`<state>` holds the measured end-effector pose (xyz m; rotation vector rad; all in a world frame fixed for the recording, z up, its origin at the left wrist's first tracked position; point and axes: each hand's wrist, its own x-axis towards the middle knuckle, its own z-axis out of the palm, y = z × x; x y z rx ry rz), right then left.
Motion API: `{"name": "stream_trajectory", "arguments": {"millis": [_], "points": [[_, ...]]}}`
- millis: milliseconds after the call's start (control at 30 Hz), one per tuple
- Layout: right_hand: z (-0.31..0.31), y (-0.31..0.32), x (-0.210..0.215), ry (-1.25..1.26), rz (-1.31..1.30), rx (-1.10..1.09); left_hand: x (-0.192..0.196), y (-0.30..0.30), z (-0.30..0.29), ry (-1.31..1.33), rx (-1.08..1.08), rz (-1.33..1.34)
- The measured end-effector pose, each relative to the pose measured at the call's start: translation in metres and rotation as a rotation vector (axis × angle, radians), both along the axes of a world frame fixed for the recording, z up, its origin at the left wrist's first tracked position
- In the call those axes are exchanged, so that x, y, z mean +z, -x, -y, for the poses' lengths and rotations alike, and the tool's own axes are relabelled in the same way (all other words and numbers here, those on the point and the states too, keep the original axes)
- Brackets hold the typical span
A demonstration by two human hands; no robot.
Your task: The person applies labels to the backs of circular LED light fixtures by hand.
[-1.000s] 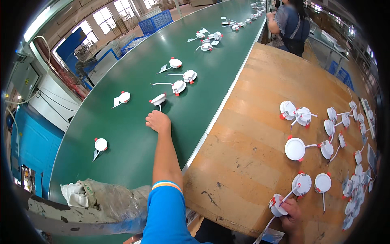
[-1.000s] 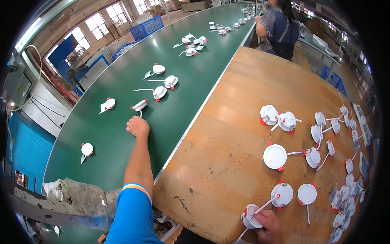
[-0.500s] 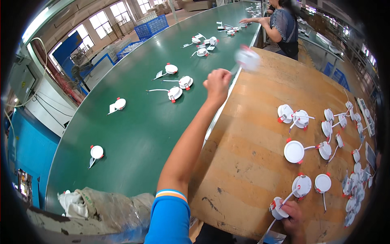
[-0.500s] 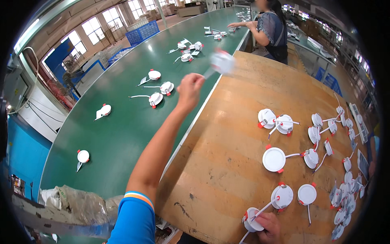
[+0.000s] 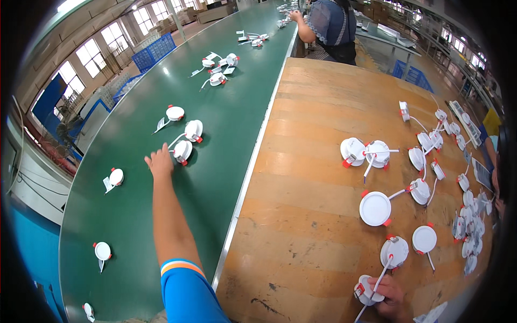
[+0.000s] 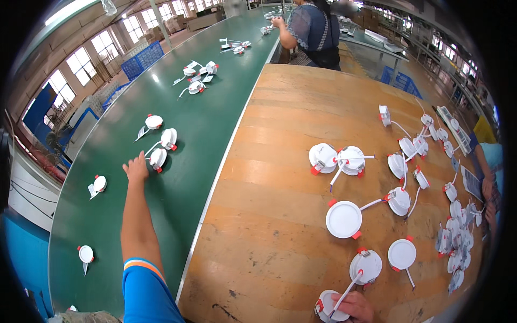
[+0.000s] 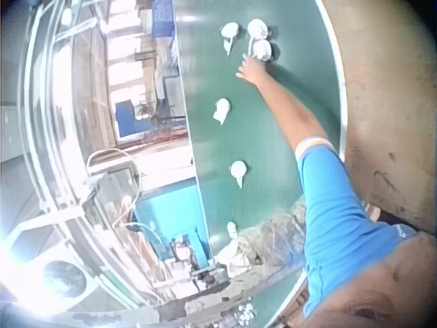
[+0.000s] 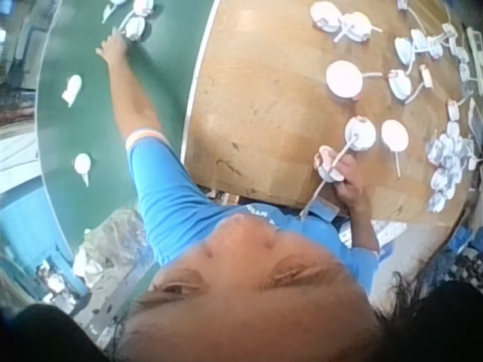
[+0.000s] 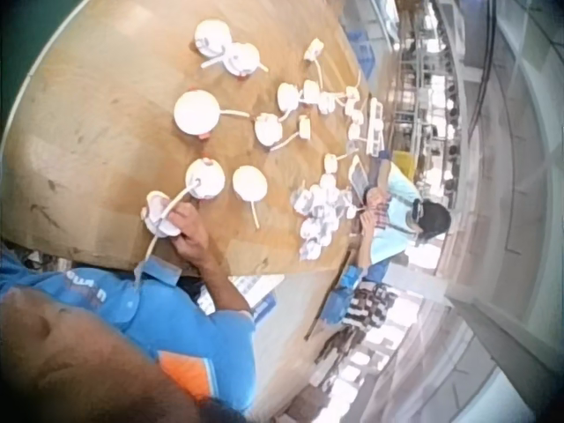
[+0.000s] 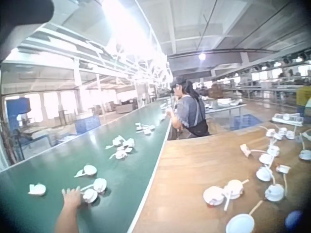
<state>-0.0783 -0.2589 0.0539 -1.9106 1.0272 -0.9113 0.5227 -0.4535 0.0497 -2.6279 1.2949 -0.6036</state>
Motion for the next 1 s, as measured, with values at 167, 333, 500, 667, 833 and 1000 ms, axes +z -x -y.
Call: {"name": "stream_trajectory", "arguments": {"millis": [167, 333, 500, 667, 833, 1000], "points": [[0.004, 0.000, 0.001, 0.142, -0.042, 0.077, -0.021, -0.001, -0.003, 0.175, 0.043, -0.371], [0.009, 0.001, -0.001, 0.127, -0.014, 0.158, 0.015, 0.069, 0.006, 0.304, -0.109, -0.422], [0.002, 0.007, -0.009, 0.092, -0.098, 0.124, 0.061, 0.217, 0.030, 0.329, -0.616, -0.520], [-0.017, 0.007, 0.005, -0.358, 0.326, 0.019, 0.100, 0.353, -0.030, 0.359, -0.585, -0.401], [-0.079, 0.028, 0.024, -0.594, 0.641, 0.092, 0.080, 0.400, -0.123, 0.401, -1.075, -1.285], [-0.153, 0.050, 0.029, -0.830, 0.711, 0.225, 0.056, 0.455, -0.312, 0.085, -0.911, -2.010]]}}
